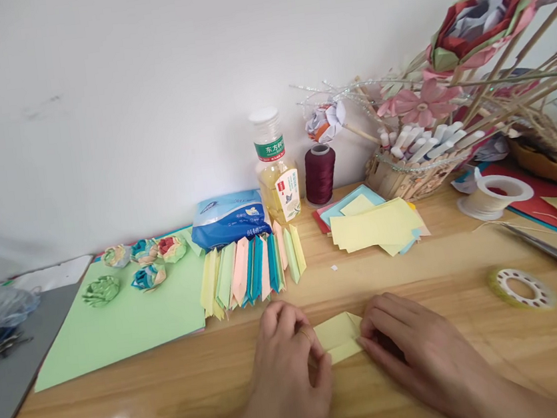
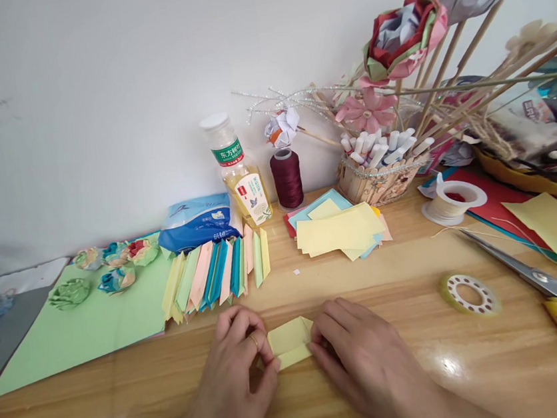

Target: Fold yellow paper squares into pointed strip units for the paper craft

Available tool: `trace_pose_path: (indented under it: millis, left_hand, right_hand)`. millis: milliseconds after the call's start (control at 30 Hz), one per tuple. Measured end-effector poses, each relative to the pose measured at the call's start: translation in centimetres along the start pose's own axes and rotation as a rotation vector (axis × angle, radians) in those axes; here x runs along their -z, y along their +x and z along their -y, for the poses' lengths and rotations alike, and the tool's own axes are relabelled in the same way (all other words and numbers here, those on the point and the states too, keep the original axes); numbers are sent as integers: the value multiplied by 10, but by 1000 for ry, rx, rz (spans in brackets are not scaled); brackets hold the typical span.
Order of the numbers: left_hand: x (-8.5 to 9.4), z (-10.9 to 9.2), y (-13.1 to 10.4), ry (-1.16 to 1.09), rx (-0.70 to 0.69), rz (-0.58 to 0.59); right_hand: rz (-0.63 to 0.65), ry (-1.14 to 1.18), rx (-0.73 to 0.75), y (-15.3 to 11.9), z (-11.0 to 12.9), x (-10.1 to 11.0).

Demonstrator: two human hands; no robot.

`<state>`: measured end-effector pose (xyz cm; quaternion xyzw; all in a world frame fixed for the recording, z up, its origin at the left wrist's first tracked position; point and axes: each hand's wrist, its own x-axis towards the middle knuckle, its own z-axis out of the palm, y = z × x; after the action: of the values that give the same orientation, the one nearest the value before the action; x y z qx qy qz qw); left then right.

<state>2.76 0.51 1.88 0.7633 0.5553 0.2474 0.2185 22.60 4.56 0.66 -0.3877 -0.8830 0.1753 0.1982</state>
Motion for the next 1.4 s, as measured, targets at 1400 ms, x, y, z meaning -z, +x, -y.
trace_pose_path:
  millis: [1400]
  left_hand:
    - [12,32,-26,501,-544,-138]
  right_hand:
    - [0,-361,477,-33,3,29]
